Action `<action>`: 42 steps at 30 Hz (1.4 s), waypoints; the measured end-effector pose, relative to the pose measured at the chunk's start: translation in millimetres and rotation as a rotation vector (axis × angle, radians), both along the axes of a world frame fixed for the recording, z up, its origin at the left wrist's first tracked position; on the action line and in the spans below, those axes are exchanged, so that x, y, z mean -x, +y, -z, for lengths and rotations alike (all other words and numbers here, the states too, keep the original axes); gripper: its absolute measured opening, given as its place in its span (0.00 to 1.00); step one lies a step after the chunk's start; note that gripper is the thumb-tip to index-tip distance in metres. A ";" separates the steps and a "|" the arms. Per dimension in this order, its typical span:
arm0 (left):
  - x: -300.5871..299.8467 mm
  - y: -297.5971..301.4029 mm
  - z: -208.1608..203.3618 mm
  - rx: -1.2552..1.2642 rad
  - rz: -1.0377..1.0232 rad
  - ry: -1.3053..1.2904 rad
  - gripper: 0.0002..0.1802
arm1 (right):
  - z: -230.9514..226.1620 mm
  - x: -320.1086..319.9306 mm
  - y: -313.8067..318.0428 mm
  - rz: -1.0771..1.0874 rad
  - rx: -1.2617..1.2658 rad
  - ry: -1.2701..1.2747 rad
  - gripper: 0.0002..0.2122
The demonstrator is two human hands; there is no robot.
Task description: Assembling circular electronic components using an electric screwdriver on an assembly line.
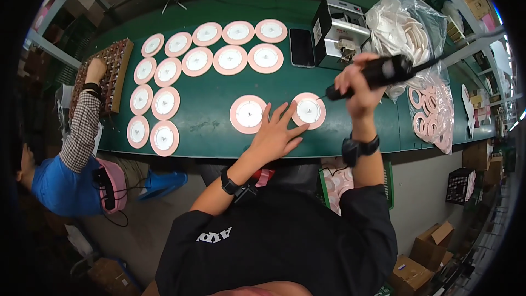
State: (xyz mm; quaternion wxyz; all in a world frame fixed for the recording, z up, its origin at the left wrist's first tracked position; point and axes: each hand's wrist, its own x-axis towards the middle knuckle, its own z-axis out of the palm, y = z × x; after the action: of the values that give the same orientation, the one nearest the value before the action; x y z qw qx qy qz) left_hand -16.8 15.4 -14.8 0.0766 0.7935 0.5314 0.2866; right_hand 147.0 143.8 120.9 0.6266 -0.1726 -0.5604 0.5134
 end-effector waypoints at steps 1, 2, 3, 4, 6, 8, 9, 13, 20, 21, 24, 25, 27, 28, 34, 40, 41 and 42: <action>-0.9 1.1 -2.8 -0.009 0.005 -0.006 0.22 | 7.9 2.8 -15.0 0.005 0.008 -0.009 0.09; 0.0 4.1 -4.6 -0.018 0.006 -0.006 0.22 | 22.2 6.3 -24.5 -0.003 -0.059 -0.070 0.10; 0.3 5.7 -5.4 -0.028 0.007 -0.006 0.22 | 32.5 9.1 -30.1 -0.012 -0.127 -0.131 0.11; 0.6 6.0 -5.0 -0.022 0.009 -0.007 0.22 | 38.3 12.2 -33.1 -0.011 -0.120 -0.132 0.11; 0.9 6.3 -4.7 -0.022 0.007 -0.007 0.21 | 46.5 16.9 -37.5 -0.051 -0.078 -0.146 0.11; 0.8 6.0 -4.4 -0.021 0.004 -0.005 0.21 | 48.1 18.5 -39.9 -0.073 -0.056 -0.151 0.11; 0.0 5.9 -3.7 -0.021 0.004 -0.007 0.21 | 47.4 18.7 -40.9 -0.065 -0.046 -0.180 0.11; -1.1 4.6 -3.5 -0.012 0.004 -0.010 0.21 | 48.6 20.3 -42.2 -0.056 -0.002 -0.222 0.10; -1.3 3.7 -5.2 -0.027 0.003 -0.015 0.20 | 51.5 26.2 -33.8 -0.106 0.080 -0.232 0.09; -1.4 3.8 -5.4 -0.028 0.008 -0.019 0.20 | 50.5 26.7 -33.7 -0.096 0.083 -0.235 0.09; 0.2 2.4 0.7 -0.035 0.018 -0.020 0.20 | 52.8 29.7 -35.7 -0.075 0.085 -0.233 0.09; 1.4 3.9 2.9 -0.052 0.020 0.007 0.21 | 52.5 31.7 -34.3 -0.078 0.099 -0.213 0.09; 2.3 5.4 7.0 -0.087 0.024 0.061 0.21 | 51.4 33.0 -34.1 -0.085 0.122 -0.172 0.09; 1.7 4.8 8.8 -0.094 0.027 0.066 0.21 | 50.9 31.6 -36.0 -0.082 0.115 -0.167 0.09; -17.9 4.7 3.0 -0.067 0.140 0.145 0.34 | 11.1 -4.1 -67.3 0.098 -0.058 0.073 0.07; -108.9 -9.9 8.0 -0.014 0.576 0.067 0.43 | -39.0 -51.9 -133.7 0.197 -0.302 0.302 0.08; -116.1 -10.5 1.4 0.025 0.623 0.062 0.42 | -39.2 -57.3 -140.1 0.255 -0.341 0.287 0.08; -116.9 -11.4 -4.6 0.070 0.649 0.066 0.42 | -36.8 -60.5 -144.0 0.274 -0.342 0.274 0.09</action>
State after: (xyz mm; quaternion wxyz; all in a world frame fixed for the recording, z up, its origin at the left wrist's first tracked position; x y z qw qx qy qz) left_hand 100.1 4.1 -10.2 0.1741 0.9272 0.2624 0.2029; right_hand 207.5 -0.1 157.7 0.7804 -0.0672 -0.5205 0.3399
